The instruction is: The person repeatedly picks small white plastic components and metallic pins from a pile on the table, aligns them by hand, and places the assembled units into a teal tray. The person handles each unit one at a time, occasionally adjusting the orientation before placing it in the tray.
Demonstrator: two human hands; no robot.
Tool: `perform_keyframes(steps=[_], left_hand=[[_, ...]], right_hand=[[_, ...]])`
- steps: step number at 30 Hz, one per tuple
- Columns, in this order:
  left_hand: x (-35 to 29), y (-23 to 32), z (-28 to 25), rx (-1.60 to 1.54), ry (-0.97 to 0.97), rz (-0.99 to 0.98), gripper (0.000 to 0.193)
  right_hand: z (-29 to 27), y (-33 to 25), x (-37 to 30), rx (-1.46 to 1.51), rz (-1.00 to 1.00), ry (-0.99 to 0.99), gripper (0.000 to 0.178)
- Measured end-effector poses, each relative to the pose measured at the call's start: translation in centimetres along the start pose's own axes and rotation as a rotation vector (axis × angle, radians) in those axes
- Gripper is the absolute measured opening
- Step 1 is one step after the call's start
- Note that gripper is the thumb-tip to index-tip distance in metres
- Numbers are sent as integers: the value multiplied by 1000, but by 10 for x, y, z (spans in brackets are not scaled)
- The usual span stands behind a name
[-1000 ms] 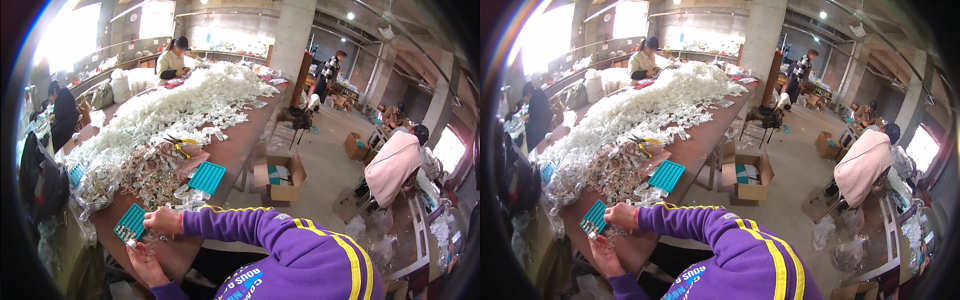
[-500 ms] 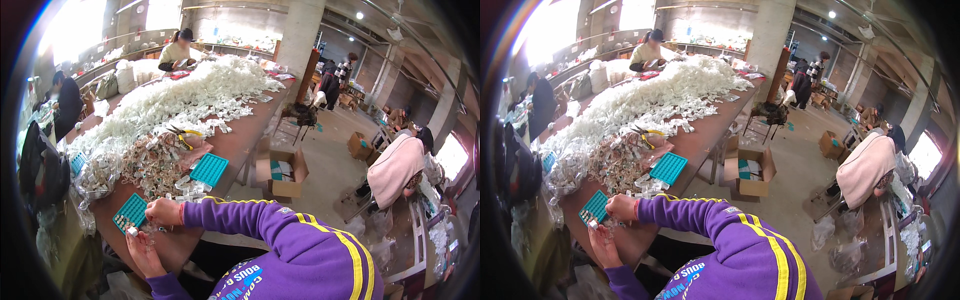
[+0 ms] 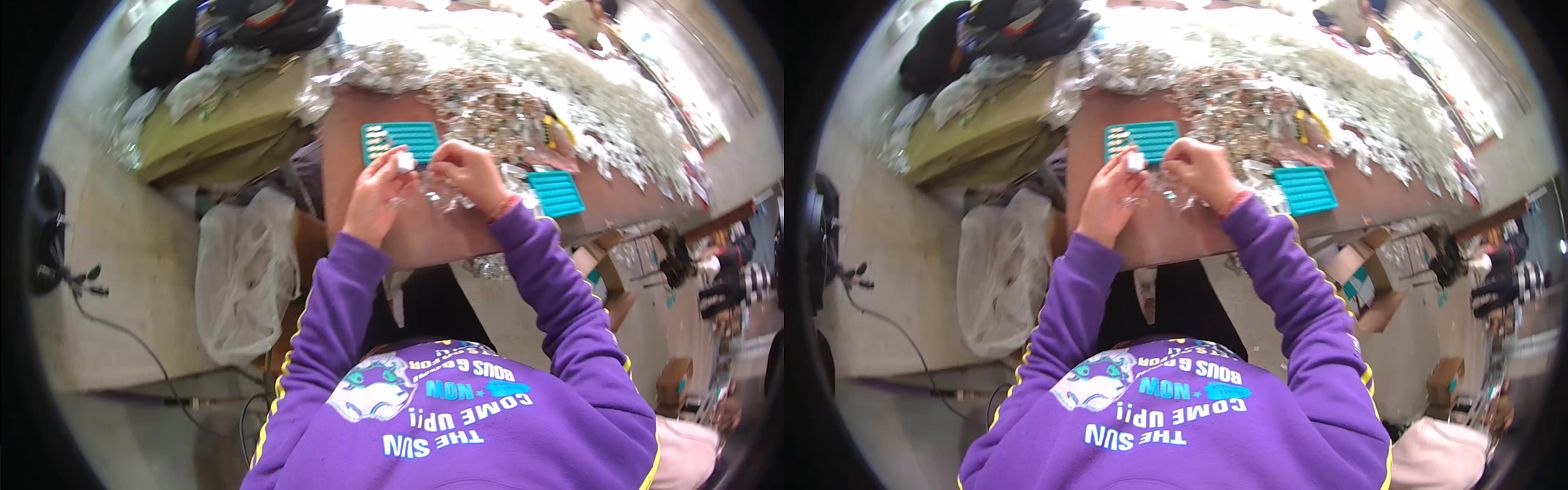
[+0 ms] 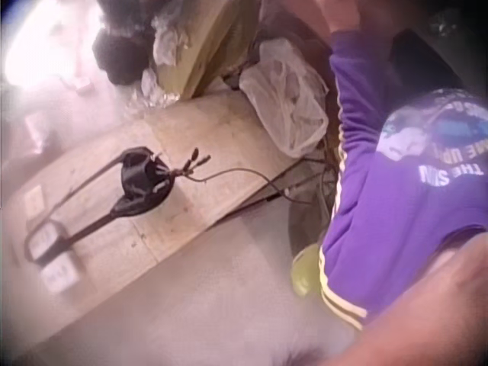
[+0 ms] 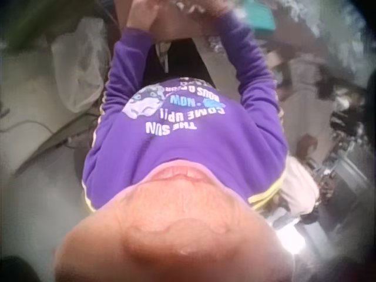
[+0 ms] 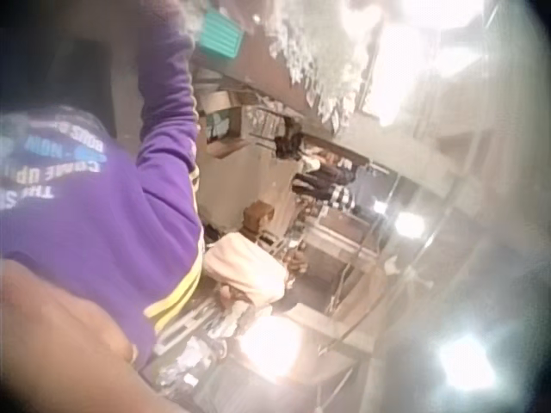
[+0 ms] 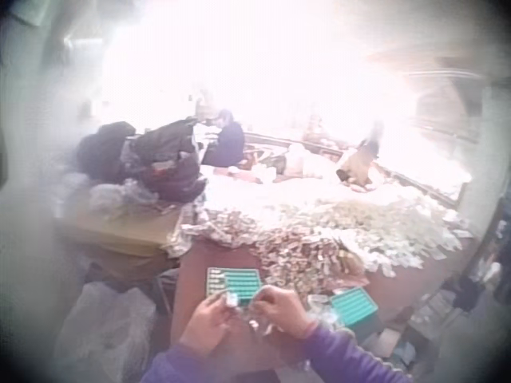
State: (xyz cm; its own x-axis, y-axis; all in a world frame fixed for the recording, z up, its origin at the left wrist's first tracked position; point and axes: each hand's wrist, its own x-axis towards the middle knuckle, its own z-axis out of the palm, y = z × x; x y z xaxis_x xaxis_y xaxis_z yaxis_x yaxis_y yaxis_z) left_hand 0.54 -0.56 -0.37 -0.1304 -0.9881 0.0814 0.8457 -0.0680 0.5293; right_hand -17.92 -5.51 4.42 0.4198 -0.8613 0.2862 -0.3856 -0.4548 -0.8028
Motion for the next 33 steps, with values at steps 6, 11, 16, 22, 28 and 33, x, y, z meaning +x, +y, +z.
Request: perform_keyframes(steps=[6,11,16,22,28,33], left_hand=[[-1,3,4,-47,-39,-56,27],[-3,0,2,-50,-50,-61,27],[-6,0,7,-68,16,-54,24],[-5,1,7,-72,59,-41,25],[-6,1,5,-55,29,-38,25],[-6,1,7,-15,61,-53,27]], right_hand=[[-4,-19,-1,632,233,-50,17],[-3,-22,-2,686,294,8,25],[-6,-17,1,620,287,-14,14],[-8,4,4,-491,-16,6,10],[-19,14,3,-482,-44,86,6],[-27,13,3,-363,-69,145,9]])
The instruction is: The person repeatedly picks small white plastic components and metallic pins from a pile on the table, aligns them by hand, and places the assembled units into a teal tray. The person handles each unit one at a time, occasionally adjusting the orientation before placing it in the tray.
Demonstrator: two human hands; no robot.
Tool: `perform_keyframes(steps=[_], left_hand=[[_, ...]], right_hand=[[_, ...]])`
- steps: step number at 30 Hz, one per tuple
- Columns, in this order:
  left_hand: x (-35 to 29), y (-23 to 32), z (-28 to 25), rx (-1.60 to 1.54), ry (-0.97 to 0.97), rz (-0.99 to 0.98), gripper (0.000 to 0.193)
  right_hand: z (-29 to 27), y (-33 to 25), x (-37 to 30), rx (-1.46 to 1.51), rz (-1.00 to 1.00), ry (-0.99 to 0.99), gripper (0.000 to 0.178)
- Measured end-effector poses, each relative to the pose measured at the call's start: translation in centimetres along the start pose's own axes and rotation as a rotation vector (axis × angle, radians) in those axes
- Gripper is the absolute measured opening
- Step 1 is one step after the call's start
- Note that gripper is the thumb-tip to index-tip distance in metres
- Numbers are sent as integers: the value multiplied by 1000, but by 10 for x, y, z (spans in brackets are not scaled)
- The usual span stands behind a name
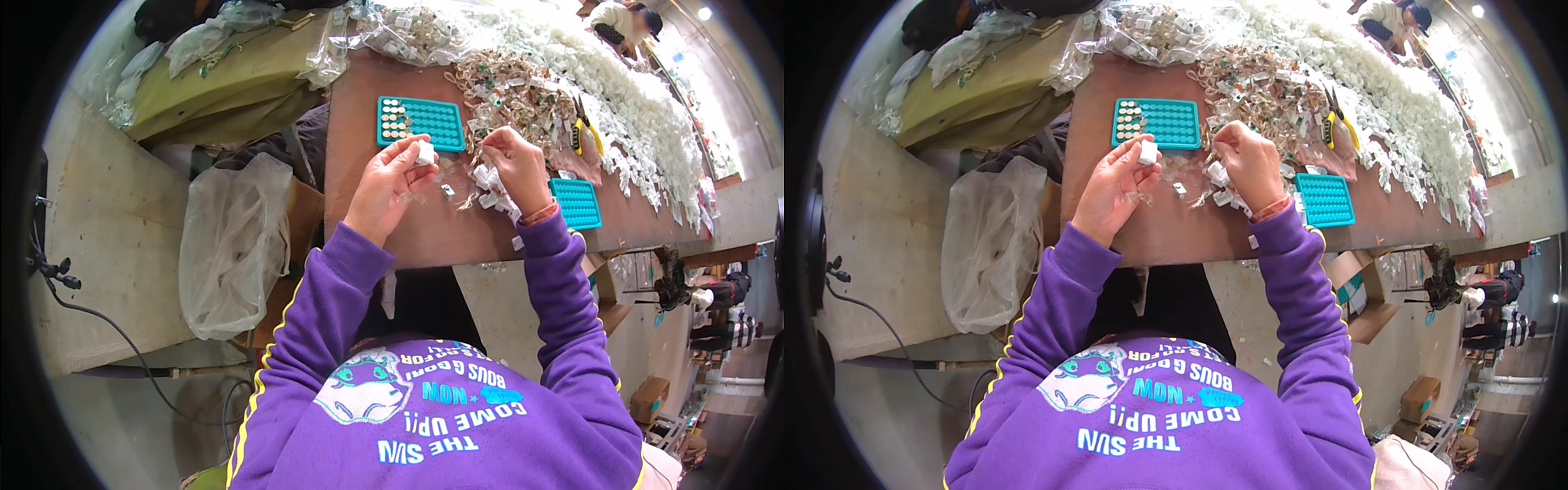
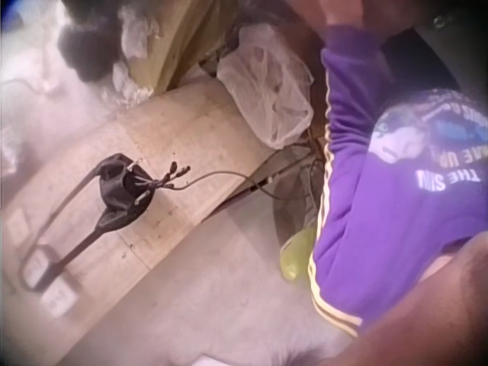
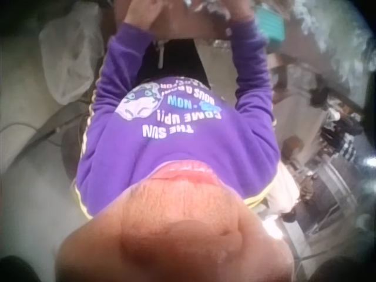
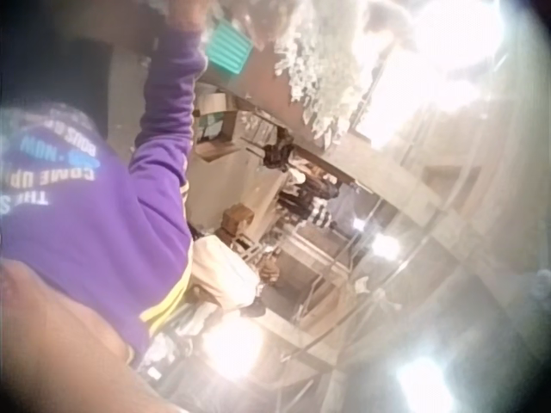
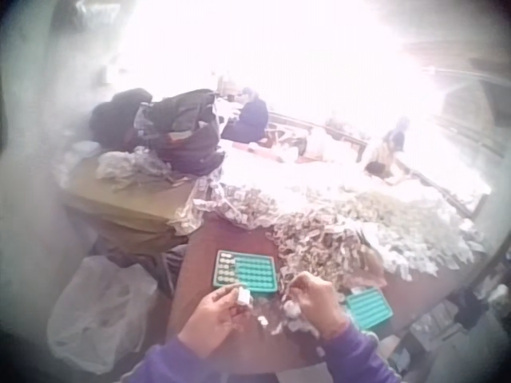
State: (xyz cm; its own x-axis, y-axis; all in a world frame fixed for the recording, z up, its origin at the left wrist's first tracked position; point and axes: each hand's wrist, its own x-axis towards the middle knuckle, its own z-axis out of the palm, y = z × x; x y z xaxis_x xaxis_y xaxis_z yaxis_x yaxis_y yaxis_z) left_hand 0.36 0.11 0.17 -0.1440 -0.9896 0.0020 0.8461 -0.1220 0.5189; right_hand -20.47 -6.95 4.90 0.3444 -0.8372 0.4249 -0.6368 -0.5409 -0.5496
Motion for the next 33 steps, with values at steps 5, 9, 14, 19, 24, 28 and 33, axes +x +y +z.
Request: perform_keyframes(steps=[5,9,14,19,24,28,33], left_hand=[[-1,1,3,67,26,-37,29],[-3,0,5,96,-20,-40,29],[-3,-1,5,62,-26,-40,27],[-4,0,8,45,-39,-39,25],[-6,1,13,160,-4,-13,24],[-7,1,13,238,6,-6,23],[-8,2,12,263,21,0,24]], right_hand=[[-9,-17,-2,811,316,-190,14],[-2,-39,-8,947,401,-277,14],[14,-59,-11,731,240,-171,9],[17,-68,-14,362,40,-41,6],[10,-70,-13,128,-143,-52,8],[10,-68,-13,88,-205,-67,8],[21,-67,-18,196,-117,-41,7]])
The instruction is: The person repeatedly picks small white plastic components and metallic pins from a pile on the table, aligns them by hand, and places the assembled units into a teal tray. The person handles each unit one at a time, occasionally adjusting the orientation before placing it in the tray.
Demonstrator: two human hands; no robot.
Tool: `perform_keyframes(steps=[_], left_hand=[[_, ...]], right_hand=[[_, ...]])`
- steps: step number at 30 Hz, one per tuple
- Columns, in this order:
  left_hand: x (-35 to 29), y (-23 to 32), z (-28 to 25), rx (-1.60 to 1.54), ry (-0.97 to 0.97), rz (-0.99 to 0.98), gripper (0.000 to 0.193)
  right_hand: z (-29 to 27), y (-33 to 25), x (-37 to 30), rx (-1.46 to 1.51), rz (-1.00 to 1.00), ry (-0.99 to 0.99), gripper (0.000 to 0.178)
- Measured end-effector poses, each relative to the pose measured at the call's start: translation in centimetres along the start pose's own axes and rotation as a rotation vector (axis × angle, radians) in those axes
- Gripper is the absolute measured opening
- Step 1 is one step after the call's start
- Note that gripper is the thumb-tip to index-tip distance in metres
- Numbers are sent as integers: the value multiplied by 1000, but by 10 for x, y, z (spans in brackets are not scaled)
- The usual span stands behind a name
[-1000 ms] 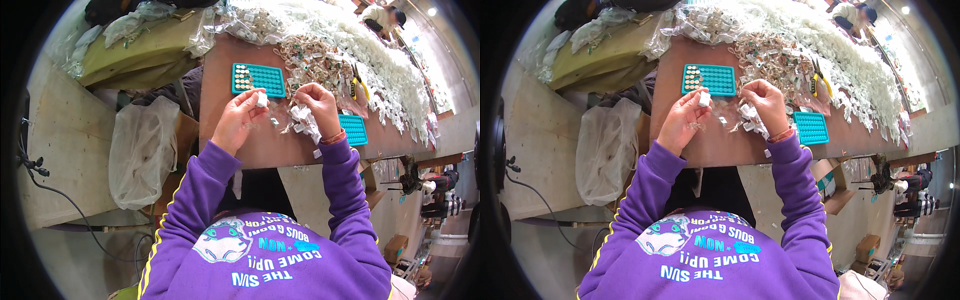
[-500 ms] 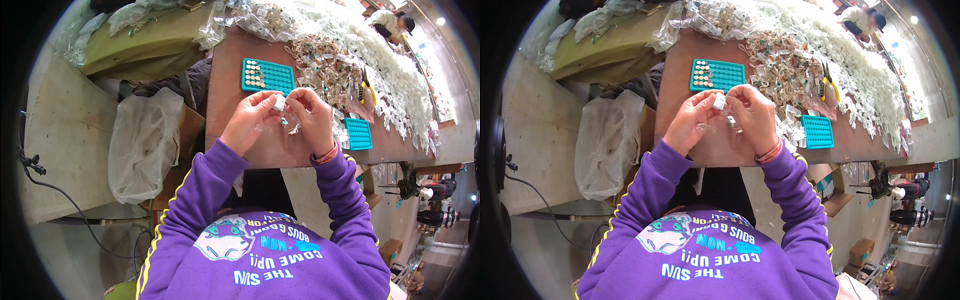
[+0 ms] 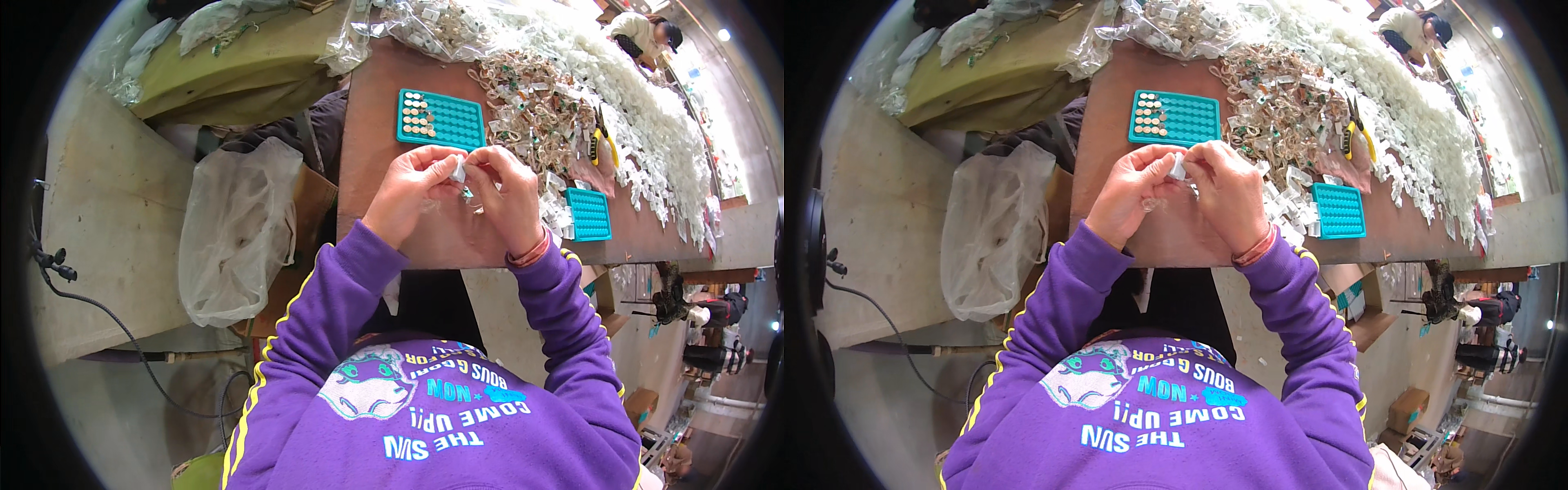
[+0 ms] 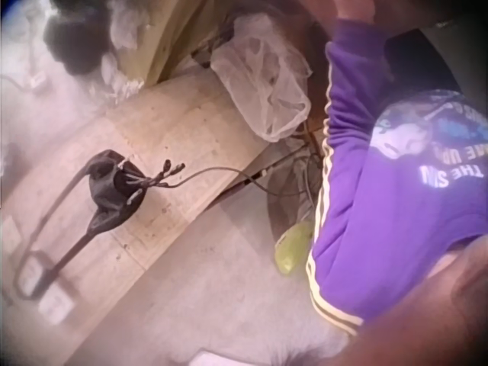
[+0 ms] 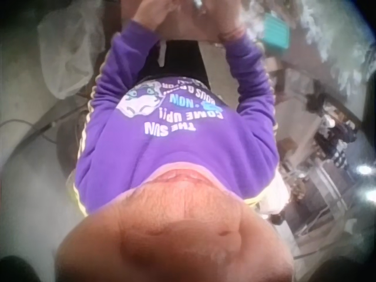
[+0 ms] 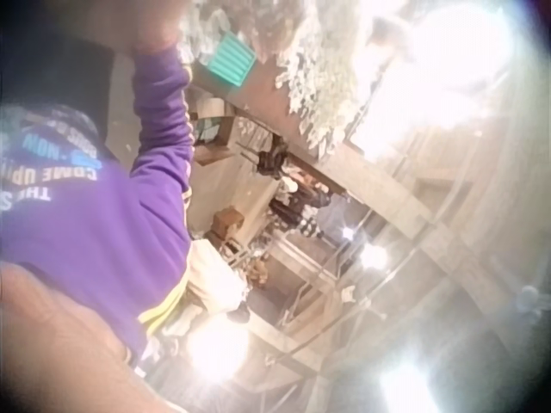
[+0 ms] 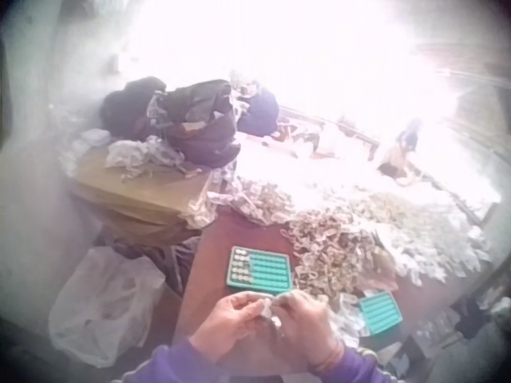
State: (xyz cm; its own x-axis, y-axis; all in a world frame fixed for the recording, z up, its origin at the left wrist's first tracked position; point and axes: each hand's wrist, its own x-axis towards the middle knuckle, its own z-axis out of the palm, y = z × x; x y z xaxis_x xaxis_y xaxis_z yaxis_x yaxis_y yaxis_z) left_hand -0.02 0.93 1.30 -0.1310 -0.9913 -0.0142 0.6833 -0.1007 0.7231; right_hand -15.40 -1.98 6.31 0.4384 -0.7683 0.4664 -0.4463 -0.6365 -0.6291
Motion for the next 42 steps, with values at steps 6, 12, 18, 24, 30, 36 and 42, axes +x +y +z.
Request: perform_keyframes(steps=[6,12,18,24,30,36,42], left_hand=[[1,0,2,-28,10,-24,24],[2,-2,-1,-38,-17,-19,23],[0,-3,3,1,-14,15,22],[-3,2,6,35,-45,5,23],[-3,1,10,-15,-42,51,21],[-19,5,43,925,-115,931,16],[17,55,76,1484,-385,1418,26]], right_hand=[[-6,-2,-5,174,122,13,7],[0,-3,-4,-66,-129,50,8],[-6,-11,-7,-135,-136,3,7],[-7,-18,-7,-153,-140,30,7],[-2,-16,-11,-245,-178,54,10],[-40,-25,-39,12,36,456,9],[-49,-36,-81,-32,55,482,7]])
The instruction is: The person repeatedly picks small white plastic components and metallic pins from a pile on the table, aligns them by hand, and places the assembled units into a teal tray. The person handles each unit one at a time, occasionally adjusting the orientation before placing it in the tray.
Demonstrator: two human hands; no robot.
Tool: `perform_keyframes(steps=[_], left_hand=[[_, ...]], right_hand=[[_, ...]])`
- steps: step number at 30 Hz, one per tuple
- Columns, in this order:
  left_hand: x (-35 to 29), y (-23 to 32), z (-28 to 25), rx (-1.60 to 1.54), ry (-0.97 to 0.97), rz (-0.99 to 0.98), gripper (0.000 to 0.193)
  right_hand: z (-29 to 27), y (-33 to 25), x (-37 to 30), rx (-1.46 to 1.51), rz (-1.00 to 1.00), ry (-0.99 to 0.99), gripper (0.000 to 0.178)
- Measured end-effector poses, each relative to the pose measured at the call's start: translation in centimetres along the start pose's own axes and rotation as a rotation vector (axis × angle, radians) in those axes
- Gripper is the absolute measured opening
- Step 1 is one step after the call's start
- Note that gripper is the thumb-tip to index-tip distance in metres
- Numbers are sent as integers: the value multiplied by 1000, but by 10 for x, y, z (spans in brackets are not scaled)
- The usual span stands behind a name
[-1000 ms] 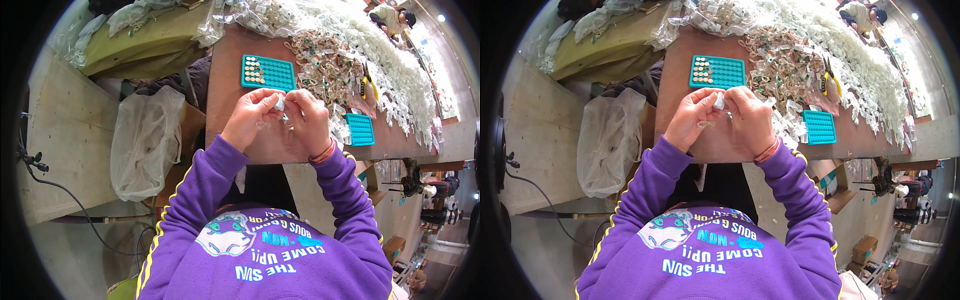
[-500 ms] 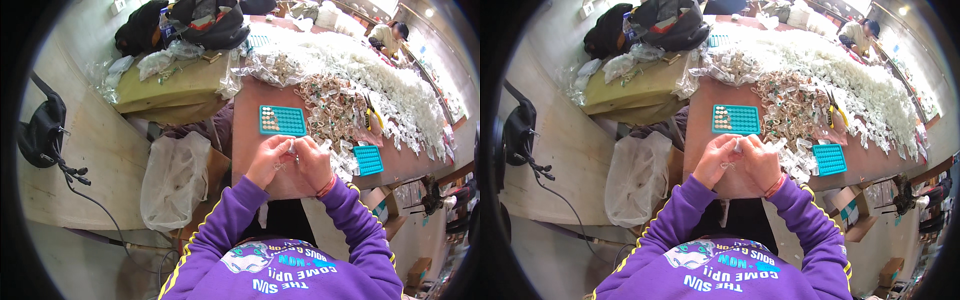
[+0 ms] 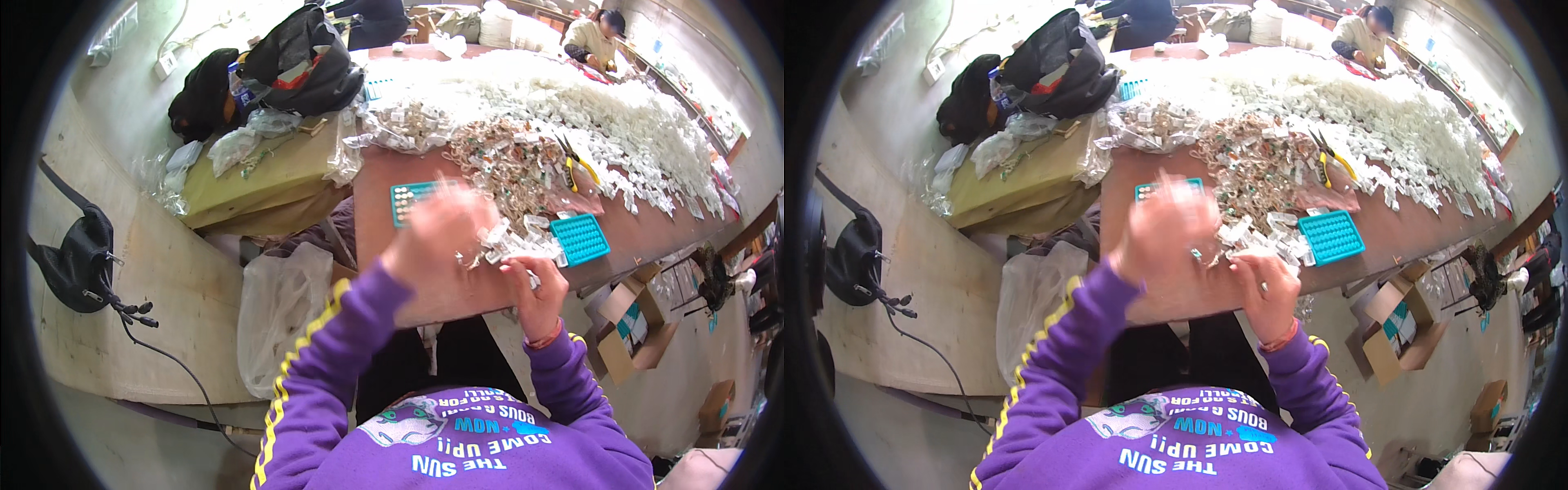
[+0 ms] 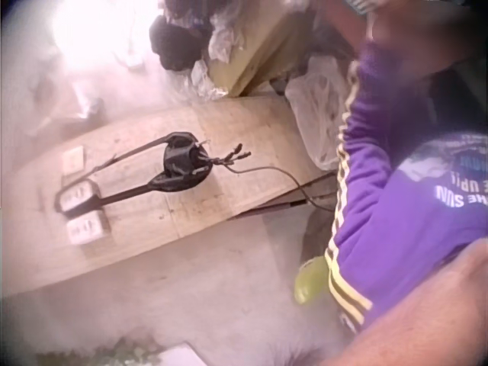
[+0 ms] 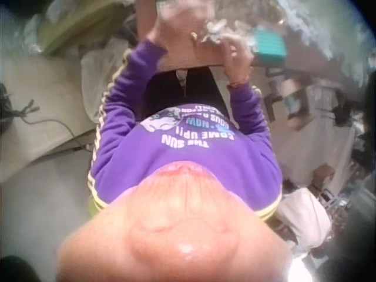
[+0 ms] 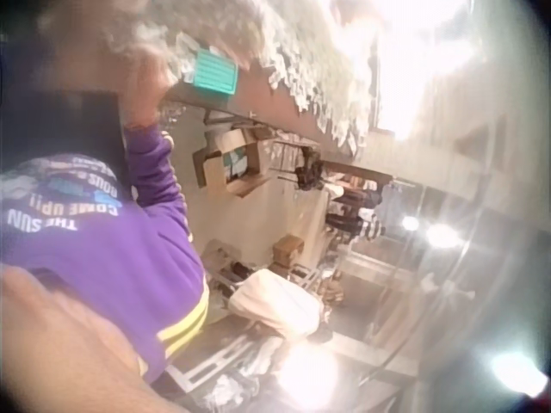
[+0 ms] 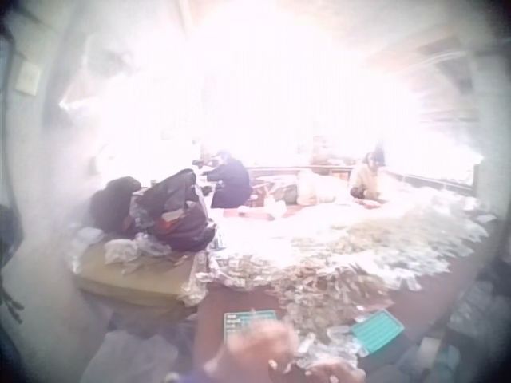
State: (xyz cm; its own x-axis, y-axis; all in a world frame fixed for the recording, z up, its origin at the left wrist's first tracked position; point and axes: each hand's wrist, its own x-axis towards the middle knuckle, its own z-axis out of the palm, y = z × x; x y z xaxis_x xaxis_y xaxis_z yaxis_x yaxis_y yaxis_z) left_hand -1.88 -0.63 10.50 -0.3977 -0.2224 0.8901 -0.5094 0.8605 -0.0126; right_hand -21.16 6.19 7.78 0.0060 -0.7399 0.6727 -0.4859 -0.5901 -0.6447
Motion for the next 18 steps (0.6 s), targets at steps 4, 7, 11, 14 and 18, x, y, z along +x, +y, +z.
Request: perform_keyframes(steps=[4,7,11,14,18], left_hand=[[26,-95,28,342,121,-315,34],[16,-134,55,148,-331,-736,33],[-2,-154,101,84,-499,-602,28],[-11,-170,133,195,-612,-553,37],[-18,-183,157,282,-660,-553,25]], right_hand=[[-2,-1,-9,16,20,-71,7],[-4,-1,-15,55,38,-115,6],[-7,3,-24,72,14,-215,6],[-9,9,-27,96,50,-240,7],[-12,17,-24,124,82,-274,9]])
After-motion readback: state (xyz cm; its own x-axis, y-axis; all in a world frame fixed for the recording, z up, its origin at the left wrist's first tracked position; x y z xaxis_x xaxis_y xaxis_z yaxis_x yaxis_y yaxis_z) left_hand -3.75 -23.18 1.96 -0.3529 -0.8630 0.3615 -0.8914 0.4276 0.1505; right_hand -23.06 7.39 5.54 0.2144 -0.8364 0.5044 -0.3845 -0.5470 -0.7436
